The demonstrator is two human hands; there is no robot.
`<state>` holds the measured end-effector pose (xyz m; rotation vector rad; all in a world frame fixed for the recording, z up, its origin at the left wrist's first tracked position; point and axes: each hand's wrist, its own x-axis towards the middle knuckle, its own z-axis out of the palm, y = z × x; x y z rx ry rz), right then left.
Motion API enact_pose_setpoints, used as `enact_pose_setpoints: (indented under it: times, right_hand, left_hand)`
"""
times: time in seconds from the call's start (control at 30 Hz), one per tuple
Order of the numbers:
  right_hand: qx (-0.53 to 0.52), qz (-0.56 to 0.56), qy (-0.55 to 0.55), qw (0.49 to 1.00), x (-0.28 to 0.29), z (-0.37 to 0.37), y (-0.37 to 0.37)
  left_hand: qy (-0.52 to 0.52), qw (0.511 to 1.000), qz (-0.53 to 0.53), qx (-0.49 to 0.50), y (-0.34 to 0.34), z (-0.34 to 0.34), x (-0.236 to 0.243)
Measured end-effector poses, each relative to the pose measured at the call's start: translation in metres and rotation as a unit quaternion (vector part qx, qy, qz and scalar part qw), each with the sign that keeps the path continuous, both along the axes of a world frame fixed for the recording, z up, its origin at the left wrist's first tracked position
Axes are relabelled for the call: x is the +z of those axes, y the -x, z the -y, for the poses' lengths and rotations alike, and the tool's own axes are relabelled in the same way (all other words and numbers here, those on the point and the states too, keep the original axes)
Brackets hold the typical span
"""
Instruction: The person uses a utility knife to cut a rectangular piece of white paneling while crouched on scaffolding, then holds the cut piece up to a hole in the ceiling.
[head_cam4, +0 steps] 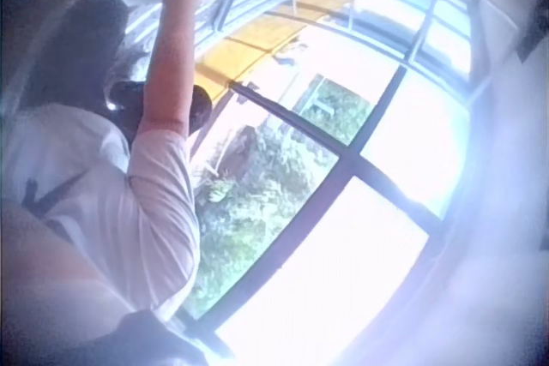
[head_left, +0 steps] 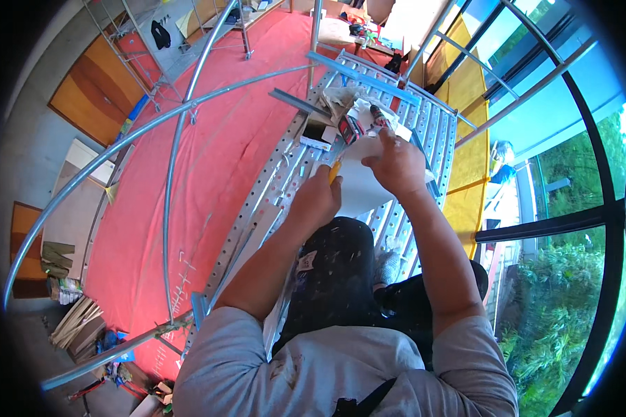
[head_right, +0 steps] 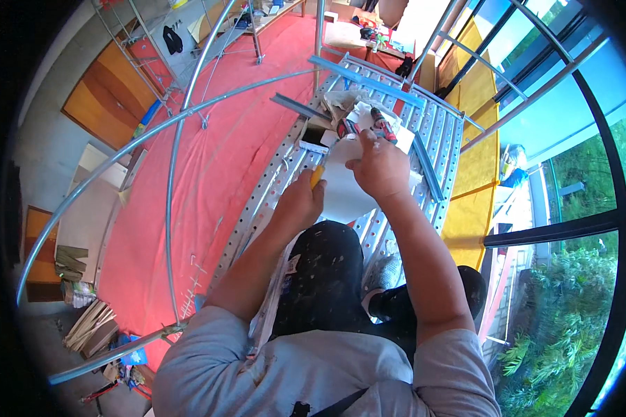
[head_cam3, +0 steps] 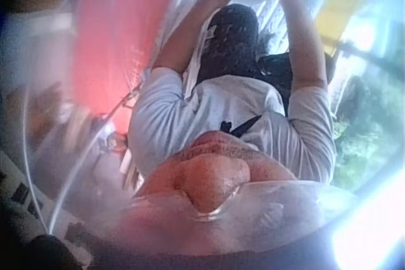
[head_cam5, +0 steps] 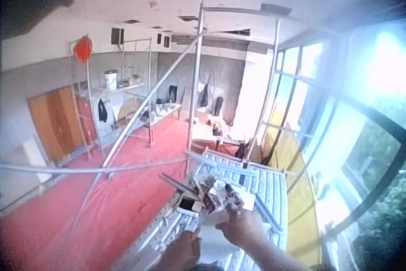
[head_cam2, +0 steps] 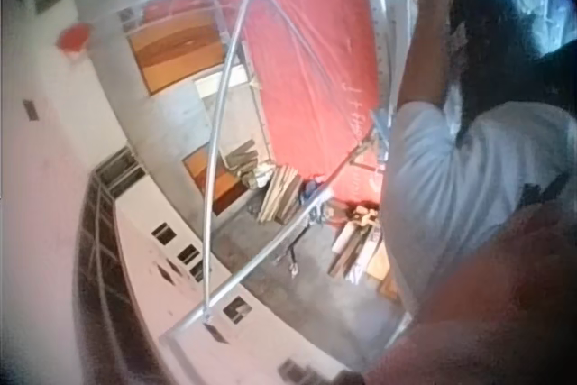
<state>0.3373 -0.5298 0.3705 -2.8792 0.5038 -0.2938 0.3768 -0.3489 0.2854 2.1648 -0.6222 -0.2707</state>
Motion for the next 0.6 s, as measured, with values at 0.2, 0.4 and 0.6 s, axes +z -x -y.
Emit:
enact_pose_setpoints:
  times: [0.2,0.4,0.6]
  right_hand:
    - [0.012,0.011,0.015,1.0,-0.001,-0.011,-0.001]
    - [-0.004,-0.011,0.013,1.0,0.002,0.002,0.007]
    - [0.0,-0.007,0.008,1.0,-0.001,-0.002,0.01]
  left_hand:
    - [-0.191,0.977,-0.095,0.003,-0.004,-0.047,-0.147]
    - [-0.127,0.989,-0.056,0.048,0.013,-0.032,-0.067]
    - [-0.094,0.995,-0.016,-0.031,-0.003,-0.004,-0.002]
